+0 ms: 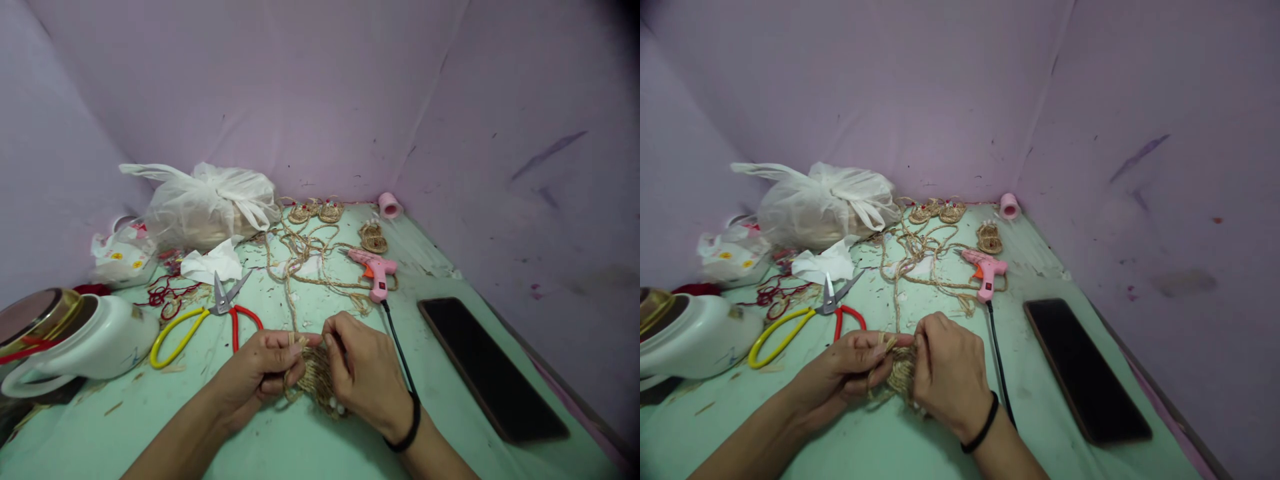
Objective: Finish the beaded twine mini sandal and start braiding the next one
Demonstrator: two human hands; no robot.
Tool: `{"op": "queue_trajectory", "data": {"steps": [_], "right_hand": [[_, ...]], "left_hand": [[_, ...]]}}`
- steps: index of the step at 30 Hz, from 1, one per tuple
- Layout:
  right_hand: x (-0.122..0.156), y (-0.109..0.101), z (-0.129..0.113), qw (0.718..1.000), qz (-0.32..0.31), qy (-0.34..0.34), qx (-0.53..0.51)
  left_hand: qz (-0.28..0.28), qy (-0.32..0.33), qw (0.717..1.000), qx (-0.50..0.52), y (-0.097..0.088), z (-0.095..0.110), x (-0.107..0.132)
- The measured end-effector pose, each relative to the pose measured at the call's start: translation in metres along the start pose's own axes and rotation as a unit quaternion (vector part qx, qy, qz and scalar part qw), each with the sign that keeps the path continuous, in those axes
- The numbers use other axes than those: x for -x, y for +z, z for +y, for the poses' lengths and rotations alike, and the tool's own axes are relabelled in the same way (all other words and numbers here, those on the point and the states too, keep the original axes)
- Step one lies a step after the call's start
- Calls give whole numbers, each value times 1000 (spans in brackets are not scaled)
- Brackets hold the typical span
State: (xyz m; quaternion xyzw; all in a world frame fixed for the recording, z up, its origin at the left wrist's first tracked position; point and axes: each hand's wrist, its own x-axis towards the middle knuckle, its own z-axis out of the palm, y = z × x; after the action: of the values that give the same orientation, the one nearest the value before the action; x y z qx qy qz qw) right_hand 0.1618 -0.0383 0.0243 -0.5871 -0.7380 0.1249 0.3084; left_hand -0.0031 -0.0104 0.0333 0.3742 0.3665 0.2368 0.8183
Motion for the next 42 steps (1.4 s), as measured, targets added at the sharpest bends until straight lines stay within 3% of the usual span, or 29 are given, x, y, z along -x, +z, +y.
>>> {"op": "queue_trajectory", "data": {"steps": [7,13,16,18,22,25,32,37,40,42], "right_hand": [[-3,-3,10,997,27,70,32],[-3,-2,16,987,72,135,-37],[-4,-3,13,977,84,130,-146],[-5,-6,10,960,38,73,-269],[-4,-9,4,889,-123,-53,-438],[-3,-7,2,862,-171,-52,-475],[-6,-6,6,897,-113,13,-426],[-6,-4,4,911,-106,55,-394],[-4,-1,1,909,-118,101,-388],[-3,1,0,890,-128,134,-416]], "left_hand": [[1,13,1000,-17,-3,0,-1],[33,13,998,-53,-1,3,-1],[53,20,996,-68,2,4,0],[56,23,995,-80,2,3,0],[17,6,994,-106,0,-1,1],[-21,-5,992,-128,-1,-3,2],[-21,-4,988,-153,-2,1,2],[39,11,977,-208,1,2,3],[77,31,958,-274,7,4,5],[93,50,941,-322,12,5,7]]}}
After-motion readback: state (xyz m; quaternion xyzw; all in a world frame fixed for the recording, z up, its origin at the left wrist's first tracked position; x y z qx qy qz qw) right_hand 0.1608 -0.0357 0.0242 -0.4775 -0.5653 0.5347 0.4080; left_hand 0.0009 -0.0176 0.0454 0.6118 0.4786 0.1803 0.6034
